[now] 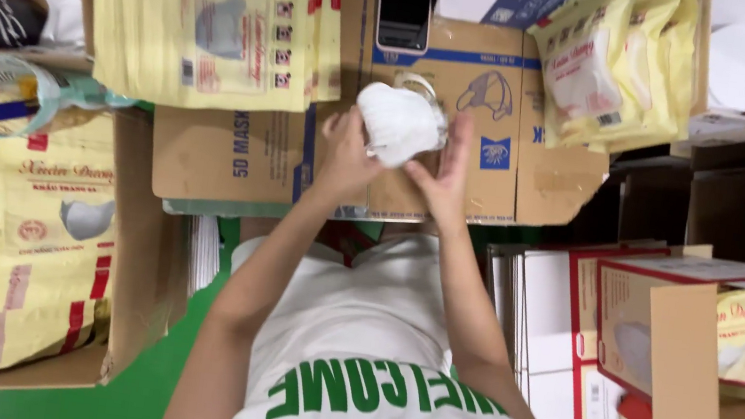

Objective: The person packs white masks into yellow and white pouches by hand, handling stacks of masks and individual pouches at a workbench, and places the filled pouches into a cardboard box.

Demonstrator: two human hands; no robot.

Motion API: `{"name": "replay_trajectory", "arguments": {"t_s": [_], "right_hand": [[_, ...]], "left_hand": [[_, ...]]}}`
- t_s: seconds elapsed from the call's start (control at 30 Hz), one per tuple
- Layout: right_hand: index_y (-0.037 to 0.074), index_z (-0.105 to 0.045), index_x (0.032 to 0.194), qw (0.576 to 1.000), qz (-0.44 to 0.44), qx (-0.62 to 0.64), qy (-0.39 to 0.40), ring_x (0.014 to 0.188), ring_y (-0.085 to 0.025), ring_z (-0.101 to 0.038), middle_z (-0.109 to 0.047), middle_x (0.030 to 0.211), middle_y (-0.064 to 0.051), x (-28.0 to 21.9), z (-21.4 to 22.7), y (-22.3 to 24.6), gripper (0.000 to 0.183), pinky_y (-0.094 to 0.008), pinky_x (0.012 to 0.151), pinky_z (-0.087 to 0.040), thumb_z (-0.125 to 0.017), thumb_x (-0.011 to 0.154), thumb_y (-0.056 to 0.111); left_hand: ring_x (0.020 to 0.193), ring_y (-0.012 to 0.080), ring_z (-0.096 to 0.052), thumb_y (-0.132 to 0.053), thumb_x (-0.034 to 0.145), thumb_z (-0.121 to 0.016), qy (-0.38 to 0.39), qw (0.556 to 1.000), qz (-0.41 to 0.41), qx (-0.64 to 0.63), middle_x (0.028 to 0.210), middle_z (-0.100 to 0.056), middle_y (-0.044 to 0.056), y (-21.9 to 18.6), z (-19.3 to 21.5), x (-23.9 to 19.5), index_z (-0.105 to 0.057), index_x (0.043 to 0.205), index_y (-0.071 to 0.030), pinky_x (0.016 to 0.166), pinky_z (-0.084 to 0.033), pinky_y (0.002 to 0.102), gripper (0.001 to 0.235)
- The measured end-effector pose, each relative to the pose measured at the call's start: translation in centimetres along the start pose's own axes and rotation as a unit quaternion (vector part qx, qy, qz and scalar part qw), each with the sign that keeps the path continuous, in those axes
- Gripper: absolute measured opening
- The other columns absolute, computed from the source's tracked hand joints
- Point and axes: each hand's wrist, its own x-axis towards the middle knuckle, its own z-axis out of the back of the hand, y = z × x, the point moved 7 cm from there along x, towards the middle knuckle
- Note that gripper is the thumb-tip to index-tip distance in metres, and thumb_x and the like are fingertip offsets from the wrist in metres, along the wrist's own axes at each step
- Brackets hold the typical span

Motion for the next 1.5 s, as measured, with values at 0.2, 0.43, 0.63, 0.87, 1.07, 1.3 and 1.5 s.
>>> {"name": "replay_trajectory", "arguments": {"t_s": [0.2, 0.43, 0.63, 0.87, 1.07, 1.3, 1.5], "right_hand": [[-0.003, -0.037, 0.152, 0.929, -0.195, 0.281, -0.145, 0.127, -0.027, -0.059, -0.058, 0.140, -0.017, -0.3, 1.8, -4.8, 0.077, -0.042, 0.109, -0.050, -0.078, 0.087, 0.002], [-0.006, -0.068, 0.125, 0.978, 0.005, -0.198, -0.062, 0.106, -0.016, -0.070, -0.076, 0.118, -0.012, -0.3, 4.9, 0.4, 0.038, -0.031, 0.095, -0.057, -0.082, 0.091, 0.004], [-0.007, -0.068, 0.124, 0.981, -0.005, -0.190, -0.048, 0.107, -0.015, -0.069, -0.075, 0.118, -0.011, -0.1, 4.8, -0.9, 0.037, -0.029, 0.095, -0.055, -0.081, 0.092, 0.006], [-0.006, -0.066, 0.127, 0.993, -0.021, -0.028, -0.111, 0.109, -0.019, -0.070, -0.073, 0.122, -0.013, -0.4, 5.2, 0.8, 0.037, -0.032, 0.097, -0.056, -0.078, 0.093, 0.004], [0.003, -0.058, 0.131, 0.952, -0.089, 0.243, -0.163, 0.110, -0.023, -0.071, -0.070, 0.123, -0.011, 0.3, 0.2, 1.7, 0.049, -0.037, 0.097, -0.058, -0.074, 0.086, -0.001], [-0.002, -0.064, 0.129, 0.982, 0.008, -0.136, -0.131, 0.114, -0.023, -0.068, -0.070, 0.128, -0.018, -0.6, 5.8, -0.4, 0.032, -0.032, 0.100, -0.057, -0.072, 0.098, -0.005], [-0.004, -0.052, 0.136, 0.938, 0.169, -0.273, -0.135, 0.130, -0.022, -0.060, -0.055, 0.149, -0.020, -0.5, 2.5, 7.6, 0.042, -0.033, 0.110, -0.049, -0.070, 0.098, -0.005]], "left_hand": [[0.099, 0.0170, -0.071, -0.009, 0.089, -0.079, 0.052, 0.847, 0.176, -0.498, 0.111, -0.074, 0.009, 2.5, -3.9, -1.1, -0.062, 0.127, 0.005, 0.085, -0.058, 0.031, 0.044], [0.082, 0.0186, -0.071, -0.005, 0.095, -0.071, -0.163, 0.979, 0.107, -0.054, 0.095, -0.073, 0.012, 10.2, 9.5, 2.8, -0.071, 0.108, -0.003, 0.075, -0.056, 0.034, 0.013], [0.079, 0.0353, -0.067, -0.018, 0.073, -0.086, -0.188, 0.965, 0.078, 0.166, 0.092, -0.068, 0.021, 11.8, 8.1, 5.3, -0.064, 0.104, 0.002, 0.071, -0.053, 0.044, 0.043], [0.094, 0.0377, -0.067, -0.007, 0.081, -0.066, -0.178, 0.964, 0.151, 0.130, 0.106, -0.066, 0.022, 13.3, 8.2, 5.0, -0.064, 0.122, 0.003, 0.083, -0.054, 0.046, 0.043], [0.102, 0.0393, -0.065, -0.004, 0.083, -0.069, -0.160, 0.985, -0.063, 0.004, 0.113, -0.066, 0.023, -1.4, 4.1, 0.2, -0.068, 0.112, 0.002, 0.085, -0.055, 0.046, 0.029], [0.083, 0.0258, -0.070, -0.005, 0.087, -0.080, -0.207, 0.975, -0.051, -0.060, 0.095, -0.072, 0.011, -3.8, 7.8, -0.2, -0.075, 0.097, -0.002, 0.072, -0.056, 0.037, 0.012], [0.090, 0.0247, -0.070, -0.007, 0.084, -0.077, -0.198, 0.959, -0.200, -0.037, 0.097, -0.069, 0.008, -11.3, 10.2, -1.6, -0.069, 0.098, -0.004, 0.078, -0.059, 0.035, 0.016]]}}
